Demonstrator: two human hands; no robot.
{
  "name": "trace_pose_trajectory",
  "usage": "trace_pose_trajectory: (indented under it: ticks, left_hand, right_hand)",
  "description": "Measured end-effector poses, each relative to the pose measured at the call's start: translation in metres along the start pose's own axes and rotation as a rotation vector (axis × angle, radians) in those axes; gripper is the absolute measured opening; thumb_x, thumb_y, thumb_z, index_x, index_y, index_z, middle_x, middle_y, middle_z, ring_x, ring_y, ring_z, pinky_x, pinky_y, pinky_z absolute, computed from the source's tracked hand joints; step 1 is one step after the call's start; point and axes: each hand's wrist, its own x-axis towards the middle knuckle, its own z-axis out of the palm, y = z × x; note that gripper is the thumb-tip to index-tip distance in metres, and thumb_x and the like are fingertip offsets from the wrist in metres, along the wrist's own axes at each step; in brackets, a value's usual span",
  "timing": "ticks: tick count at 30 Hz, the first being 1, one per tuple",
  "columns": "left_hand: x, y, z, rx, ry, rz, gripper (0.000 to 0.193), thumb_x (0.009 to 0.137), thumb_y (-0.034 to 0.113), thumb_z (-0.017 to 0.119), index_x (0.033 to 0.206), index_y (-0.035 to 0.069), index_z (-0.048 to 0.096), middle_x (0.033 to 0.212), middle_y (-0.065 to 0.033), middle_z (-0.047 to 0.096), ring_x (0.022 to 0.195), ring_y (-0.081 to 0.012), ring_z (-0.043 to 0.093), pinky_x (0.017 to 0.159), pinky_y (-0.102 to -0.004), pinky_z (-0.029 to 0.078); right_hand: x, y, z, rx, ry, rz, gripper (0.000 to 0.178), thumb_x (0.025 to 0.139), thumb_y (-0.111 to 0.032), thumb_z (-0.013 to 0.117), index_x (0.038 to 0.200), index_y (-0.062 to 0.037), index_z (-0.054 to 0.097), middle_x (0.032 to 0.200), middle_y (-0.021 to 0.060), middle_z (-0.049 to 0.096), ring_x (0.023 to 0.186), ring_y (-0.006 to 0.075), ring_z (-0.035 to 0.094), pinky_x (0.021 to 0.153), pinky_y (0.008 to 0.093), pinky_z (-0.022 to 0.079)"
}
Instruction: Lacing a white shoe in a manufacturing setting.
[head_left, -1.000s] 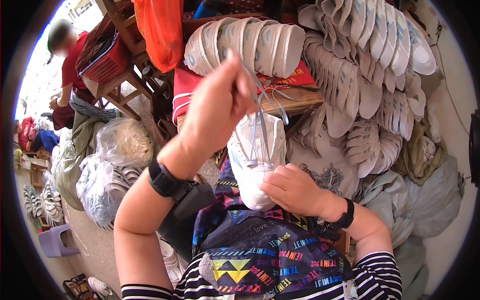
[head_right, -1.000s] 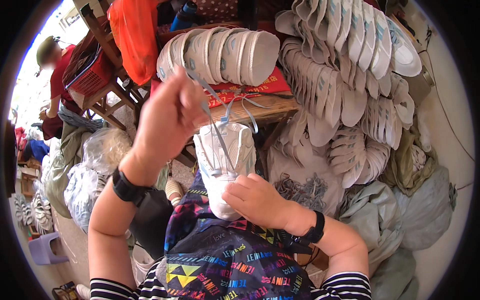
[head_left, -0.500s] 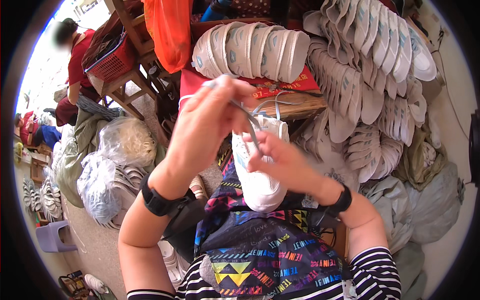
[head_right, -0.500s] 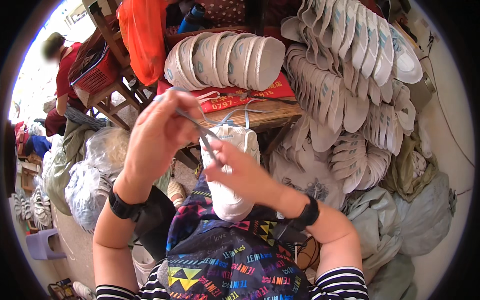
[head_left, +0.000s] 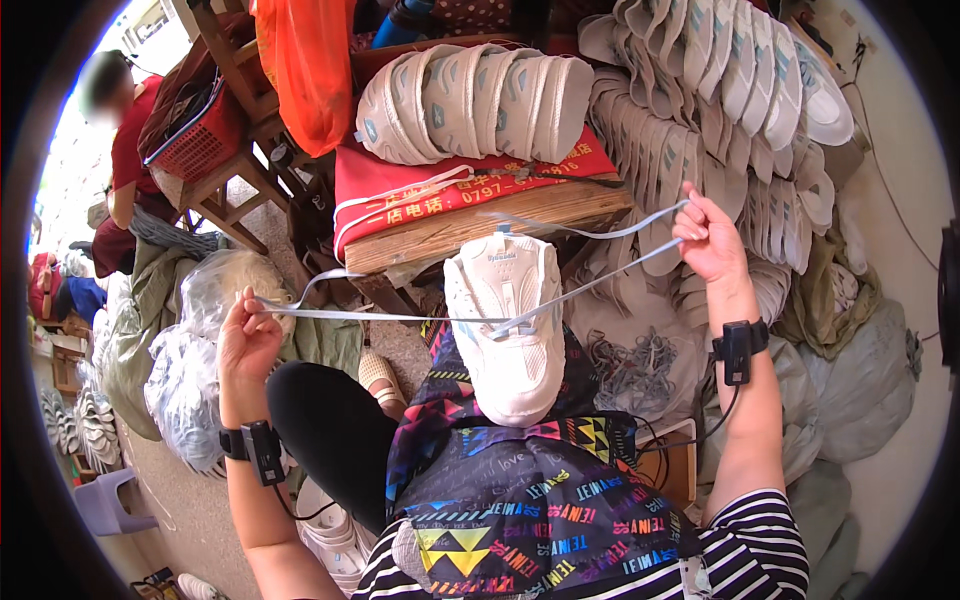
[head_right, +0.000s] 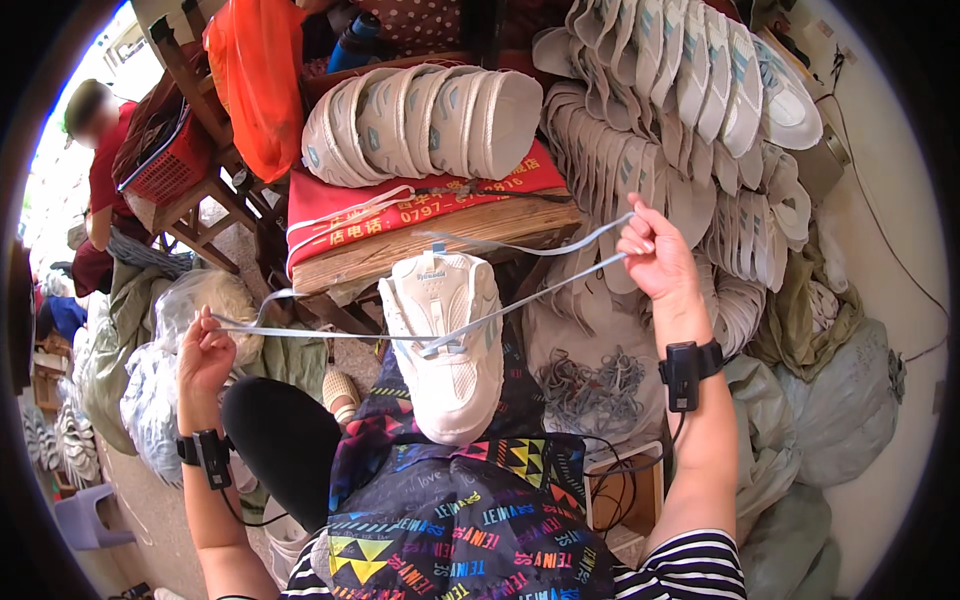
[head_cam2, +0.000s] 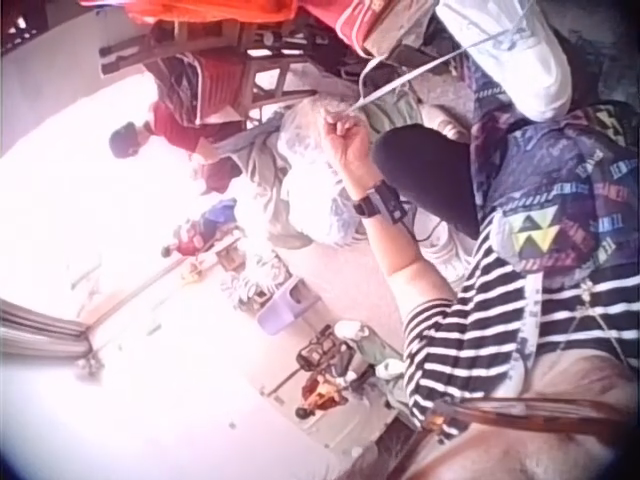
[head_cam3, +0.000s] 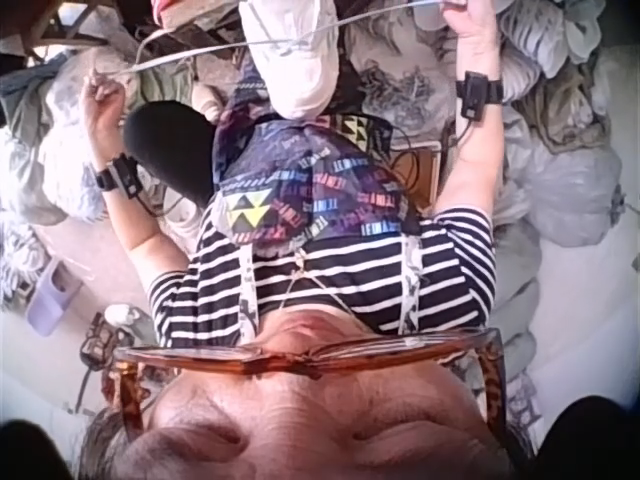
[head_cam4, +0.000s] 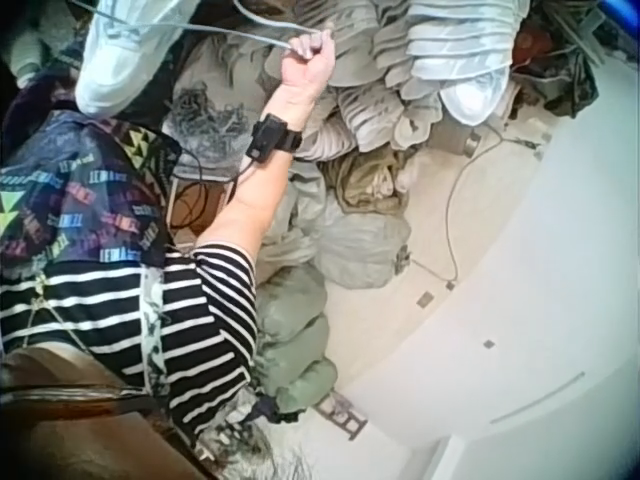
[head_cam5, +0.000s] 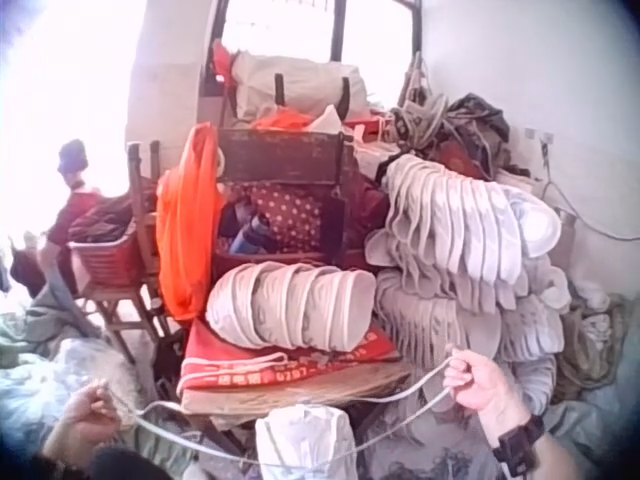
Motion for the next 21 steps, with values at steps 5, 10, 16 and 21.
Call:
trace_pose_trajectory:
  ticks: [5, 10, 16, 21]
  left_hand:
    - [-0.014, 0.036, 0.008, 0.000, -0.321, 0.217, 0.020, 0.100, 0.009, 0.053, 0.115, -0.005, 0.057, 0.105, -0.0132, 0.066, 0.090, -0.0174, 0.066, 0.080, -0.0278, 0.056]
    - [-0.057, 0.071, 0.106, -0.125, -0.896, 0.236, 0.038, 0.106, 0.005, 0.030, 0.138, -0.016, 0.032, 0.137, -0.0302, 0.045, 0.123, -0.0353, 0.053, 0.114, -0.0453, 0.041]
    - [-0.089, 0.096, 0.150, 0.207, -1.011, 0.621, 0.036, 0.107, 0.010, 0.031, 0.132, -0.015, 0.039, 0.144, -0.0322, 0.038, 0.133, -0.0301, 0.048, 0.118, -0.0439, 0.037]
    - [-0.098, 0.096, 0.144, 0.354, -0.920, 0.705, 0.035, 0.108, 0.014, 0.034, 0.131, -0.011, 0.045, 0.140, -0.0264, 0.047, 0.115, -0.0223, 0.058, 0.104, -0.0359, 0.048]
  right_hand:
    - [-0.016, -0.017, 0.006, -0.036, 0.010, 0.034, 0.018, 0.096, -0.007, 0.054, 0.113, 0.0001, 0.056, 0.064, -0.0032, 0.040, 0.051, 0.0064, 0.036, 0.051, 0.0223, 0.032]
    - [-0.052, -0.035, 0.071, -0.253, -0.026, -0.165, 0.020, 0.098, -0.009, 0.053, 0.115, 0.0011, 0.056, 0.070, -0.0022, 0.045, 0.057, 0.0054, 0.040, 0.050, 0.0206, 0.034]
    - [-0.068, 0.089, 0.119, -1.337, -0.458, -0.147, 0.017, 0.090, -0.015, 0.069, 0.104, -0.0055, 0.065, 0.082, -0.0047, 0.056, 0.070, 0.0042, 0.050, 0.061, 0.0239, 0.043]
    - [-0.073, 0.150, 0.118, -1.813, -0.542, -0.370, 0.024, 0.085, -0.025, 0.071, 0.094, -0.0050, 0.061, 0.079, 0.0120, 0.060, 0.071, 0.0276, 0.063, 0.066, 0.0391, 0.051]
